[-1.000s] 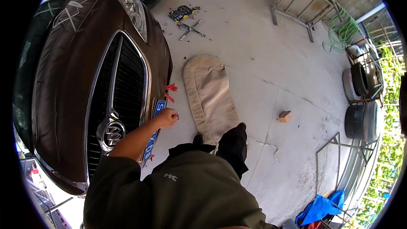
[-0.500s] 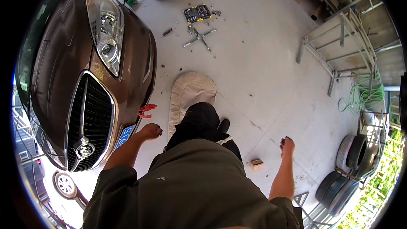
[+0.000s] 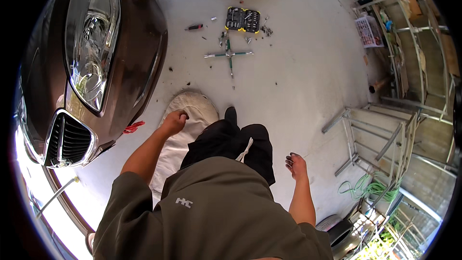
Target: The person uses a socket wrench to tighten a screw on the lower edge of the rear car bumper near the tire.
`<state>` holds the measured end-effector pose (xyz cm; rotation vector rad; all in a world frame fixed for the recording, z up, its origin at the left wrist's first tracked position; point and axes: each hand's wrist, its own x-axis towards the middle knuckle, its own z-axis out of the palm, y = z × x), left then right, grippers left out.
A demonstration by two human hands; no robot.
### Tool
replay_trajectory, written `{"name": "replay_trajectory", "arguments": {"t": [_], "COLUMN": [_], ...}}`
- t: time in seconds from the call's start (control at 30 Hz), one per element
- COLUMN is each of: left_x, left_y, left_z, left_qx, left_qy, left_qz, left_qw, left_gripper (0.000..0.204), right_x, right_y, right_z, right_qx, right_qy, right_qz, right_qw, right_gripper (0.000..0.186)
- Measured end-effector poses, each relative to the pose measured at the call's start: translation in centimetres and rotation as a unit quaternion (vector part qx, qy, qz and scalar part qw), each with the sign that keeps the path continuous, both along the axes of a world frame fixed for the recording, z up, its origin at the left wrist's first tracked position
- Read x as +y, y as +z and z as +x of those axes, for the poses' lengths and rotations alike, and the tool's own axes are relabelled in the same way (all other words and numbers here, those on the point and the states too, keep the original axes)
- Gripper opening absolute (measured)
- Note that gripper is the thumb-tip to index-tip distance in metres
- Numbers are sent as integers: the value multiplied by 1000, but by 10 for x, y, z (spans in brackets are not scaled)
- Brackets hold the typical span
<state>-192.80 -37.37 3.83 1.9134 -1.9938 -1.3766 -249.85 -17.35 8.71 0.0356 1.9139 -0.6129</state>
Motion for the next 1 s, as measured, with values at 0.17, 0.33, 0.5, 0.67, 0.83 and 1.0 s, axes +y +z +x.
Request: {"name": "replay_trajectory", "arguments": {"t": [0.17, 0.33, 0.5, 0.67, 0.83, 1.0], "left_x": [-8, 72, 132, 39, -103, -181], "left_y": [11, -30, 26, 34, -62, -105], "left_z": [-11, 3, -69, -157, -182, -202], "left_qx": [139, 32, -111, -25, -20, 34], "left_qy": [223, 474, 565, 384, 499, 546], "left_qz": [113, 197, 410, 576, 521, 479], "left_qw": [958, 858, 707, 721, 692, 687], "left_gripper": [23, 30, 39, 40, 28, 20], "right_x": [-200, -421, -616, -729, -784, -796], "right_y": [-53, -178, -379, -560, -684, -752], "right_z": [-17, -3, 80, 196, 289, 321], "right_qx": [-14, -12, -22, 30, 29, 88], "right_qy": [234, 402, 488, 682, 756, 816], "right_qz": [70, 17, 30, -85, -3, 56], "right_qw": [970, 915, 872, 726, 653, 568], "right_gripper": [37, 32, 27, 31, 52, 51]}}
